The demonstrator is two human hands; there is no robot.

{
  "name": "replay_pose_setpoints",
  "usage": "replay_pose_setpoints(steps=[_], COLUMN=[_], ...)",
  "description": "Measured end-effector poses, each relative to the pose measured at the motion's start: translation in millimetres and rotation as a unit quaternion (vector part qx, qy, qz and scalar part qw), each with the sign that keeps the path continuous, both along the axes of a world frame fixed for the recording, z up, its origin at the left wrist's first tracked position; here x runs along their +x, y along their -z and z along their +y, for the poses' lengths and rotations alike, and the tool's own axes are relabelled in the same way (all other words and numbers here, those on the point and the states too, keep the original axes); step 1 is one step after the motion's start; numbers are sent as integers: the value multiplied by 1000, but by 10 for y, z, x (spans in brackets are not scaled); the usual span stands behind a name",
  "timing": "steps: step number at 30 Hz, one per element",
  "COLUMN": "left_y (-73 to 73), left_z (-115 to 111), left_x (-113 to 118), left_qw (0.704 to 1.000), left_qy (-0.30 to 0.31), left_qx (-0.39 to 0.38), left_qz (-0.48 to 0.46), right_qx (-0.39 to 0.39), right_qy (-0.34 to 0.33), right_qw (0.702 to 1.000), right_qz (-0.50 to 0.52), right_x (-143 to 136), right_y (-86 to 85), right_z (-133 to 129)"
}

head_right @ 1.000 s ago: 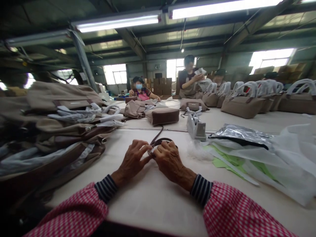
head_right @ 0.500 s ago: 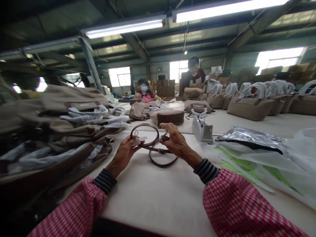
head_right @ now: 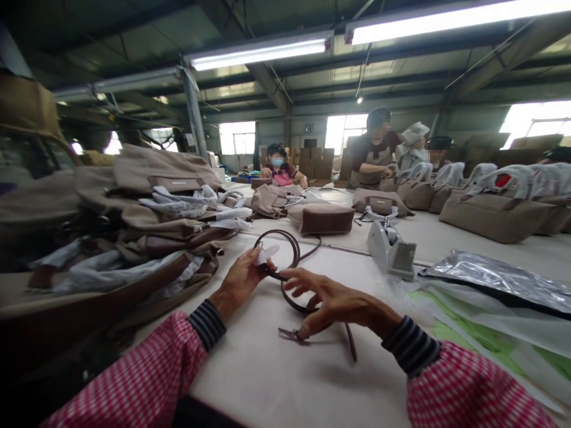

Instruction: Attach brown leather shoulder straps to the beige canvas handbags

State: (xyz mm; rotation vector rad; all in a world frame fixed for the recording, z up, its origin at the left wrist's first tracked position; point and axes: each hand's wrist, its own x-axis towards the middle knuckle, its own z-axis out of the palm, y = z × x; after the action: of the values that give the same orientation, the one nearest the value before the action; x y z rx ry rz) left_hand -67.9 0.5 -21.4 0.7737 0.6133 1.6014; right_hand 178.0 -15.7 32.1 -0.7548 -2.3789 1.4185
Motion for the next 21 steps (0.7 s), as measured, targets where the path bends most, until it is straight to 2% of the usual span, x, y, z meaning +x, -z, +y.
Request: replay_pose_setpoints(steps=[2,4,6,11,15,18,21], left_y=[-24,-40,-42,-7,22,37,33], left_z=[-21,-41,-56,-52,-34,-31,-47], left_x=[4,11,19,38,42,42,46], left_qw=[1000,1000,999,999,999,998,997], left_qy=[10,21,32,40,50,59,77], left_qx=[1,1,2,7,4,3,5], left_qz=[-12,-17,-15,-13,-20,-21,-18], right_qx=[-10,46,101,224,306,406,501], right_qy=[63,142,187,185,191,227,218], right_qw=[996,984,971,945,925,883,837], right_qz=[66,100,111,149,120,61,2], right_x=[-38,-152,-320,-766,-947,-972,-967], right_y=[-40,-7,76,265,337,379,393], right_z=[67,137,205,299,264,200,139])
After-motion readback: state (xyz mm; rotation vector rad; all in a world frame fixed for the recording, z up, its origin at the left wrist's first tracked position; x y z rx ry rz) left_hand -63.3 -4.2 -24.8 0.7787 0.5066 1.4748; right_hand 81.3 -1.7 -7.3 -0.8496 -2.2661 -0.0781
